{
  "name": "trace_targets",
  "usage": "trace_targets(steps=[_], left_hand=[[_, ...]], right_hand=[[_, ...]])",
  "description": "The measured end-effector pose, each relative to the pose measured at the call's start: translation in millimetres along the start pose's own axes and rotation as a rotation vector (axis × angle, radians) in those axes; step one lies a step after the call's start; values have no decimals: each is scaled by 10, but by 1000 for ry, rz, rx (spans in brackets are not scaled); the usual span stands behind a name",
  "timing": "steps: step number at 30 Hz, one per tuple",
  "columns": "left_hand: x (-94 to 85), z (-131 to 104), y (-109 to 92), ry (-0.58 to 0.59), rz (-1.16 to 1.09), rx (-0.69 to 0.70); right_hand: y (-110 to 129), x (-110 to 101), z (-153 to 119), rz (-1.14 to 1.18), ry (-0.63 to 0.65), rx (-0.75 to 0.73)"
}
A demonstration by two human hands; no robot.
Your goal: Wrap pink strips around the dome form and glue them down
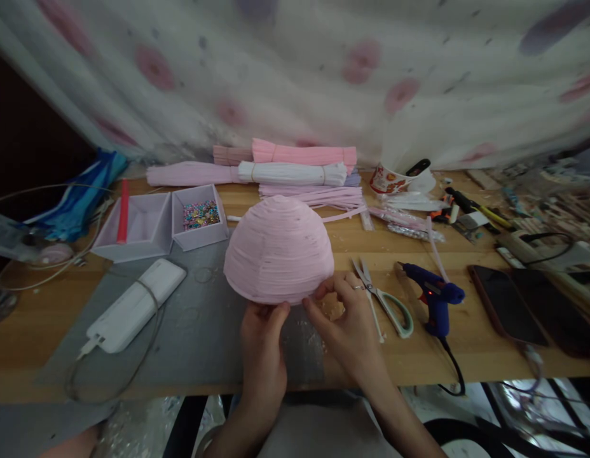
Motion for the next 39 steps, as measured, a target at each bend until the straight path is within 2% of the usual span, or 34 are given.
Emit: trace_targets(steps=[5,10,19,39], left_hand=[[-4,-42,-24,-4,-47,-21],[-7,-37,1,-16,-54,-33],[-49,24,63,-80,-13,-47],[-106,31,121,-106,-19,-122]], right_hand=[[-70,52,-22,135,5,42],[-132,149,-55,261,-65,68],[-124,233,-68,333,-119,80],[-188,315,-74,478,-145,119]])
Point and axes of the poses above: each hand's wrist, its own z-axis towards the middle knuckle, its own x-axis out of the palm, y = z × x, the point moved 3 cm from there along z, towards the middle knuckle, and after that the axes turned 14 degrees about y, right-handed, at the moved point
